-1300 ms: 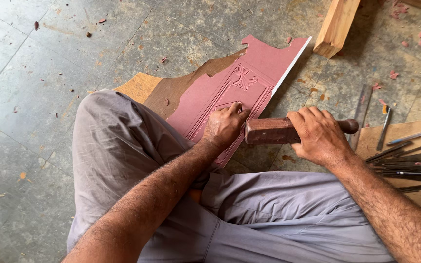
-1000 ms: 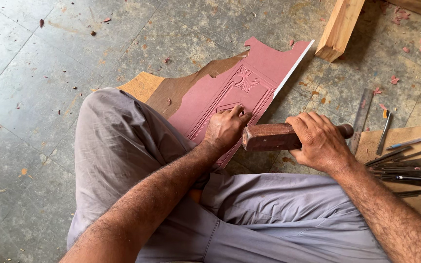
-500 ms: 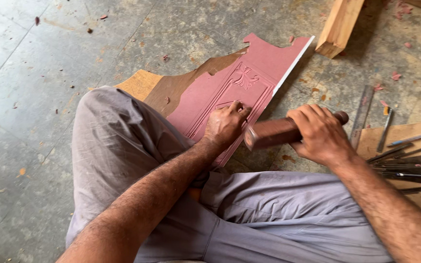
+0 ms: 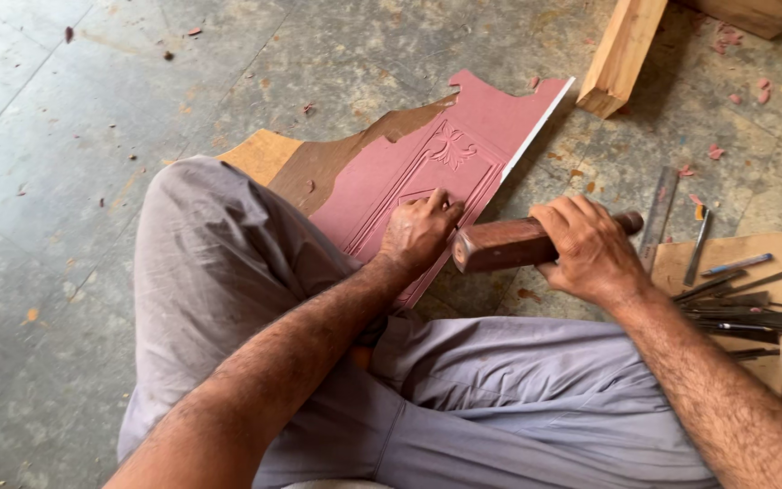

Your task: The person carves a pattern into a piece of wood using a hammer and a chisel, then measures and marks the piece with a ruler and pencil.

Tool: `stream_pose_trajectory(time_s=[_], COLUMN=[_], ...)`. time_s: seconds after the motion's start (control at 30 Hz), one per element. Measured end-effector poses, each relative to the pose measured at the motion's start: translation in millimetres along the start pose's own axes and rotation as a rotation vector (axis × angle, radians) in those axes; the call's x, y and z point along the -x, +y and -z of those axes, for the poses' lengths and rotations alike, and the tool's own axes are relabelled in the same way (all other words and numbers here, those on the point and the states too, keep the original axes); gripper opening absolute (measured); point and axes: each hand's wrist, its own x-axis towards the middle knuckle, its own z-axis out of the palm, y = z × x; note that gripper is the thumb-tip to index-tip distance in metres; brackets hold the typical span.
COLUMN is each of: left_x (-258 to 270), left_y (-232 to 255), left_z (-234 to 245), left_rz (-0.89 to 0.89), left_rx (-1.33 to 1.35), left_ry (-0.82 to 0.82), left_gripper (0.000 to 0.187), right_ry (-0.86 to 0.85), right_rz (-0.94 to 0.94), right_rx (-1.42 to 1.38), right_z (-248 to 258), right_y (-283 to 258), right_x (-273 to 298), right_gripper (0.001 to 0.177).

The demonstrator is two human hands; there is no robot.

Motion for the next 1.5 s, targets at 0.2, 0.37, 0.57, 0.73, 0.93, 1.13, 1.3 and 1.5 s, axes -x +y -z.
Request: stream_pose_trajectory(time_s=[0.2,0.37,0.57,0.73,0.93,1.13,1.3,1.5], left_x=[9.3,0.3,-3.0,2.4,-3.8,0.9,-4.0,3.5], left_y=[-5.2,-4.3,-12.9,-21.0,-14.3,-15.8,-15.7,-26.2], left_z=[-3.6,-1.4,31.9,39.5,22.4,17.9,0.4,33.0], left_rz=[-0.017,0.0,0.256,0.473,0.883,0.931,0.733,0.41], left_rx=[0.051,0.054,0.447,0.845,1.579,1.468,1.548,0.886], left_ry=[0.114,0.154,0.474,0.667,0.568,0.426,0.417,0.389], left_gripper=[0.032,0.029,0.022,0.014,0.019,0.024,0.017,0.015], right_ry=[-0.009,-0.002,0.066,0.167,0.162,0.11,0.049,-0.058], right_rz=[-0.014,-0.02,-0.188,-0.426,-0.599,-0.605,-0.591,-0.504], right_rx=[0.088,0.123,-0.027,-0.169,-0.173,-0.11,-0.122,-0.129], right_z=[-4.5,-7.4,-9.0,0.2,-4.6,-9.5,0.6,4.8], right_y=[-2.1,3.5,21.9,35.1,59.5,61.5,40.6,26.1], right_x=[1.9,1.3,5.1,15.9,20.2,23.0,19.0,26.1], right_gripper=[0.064,0.065,0.064,0.065,0.072,0.076,0.07,0.075])
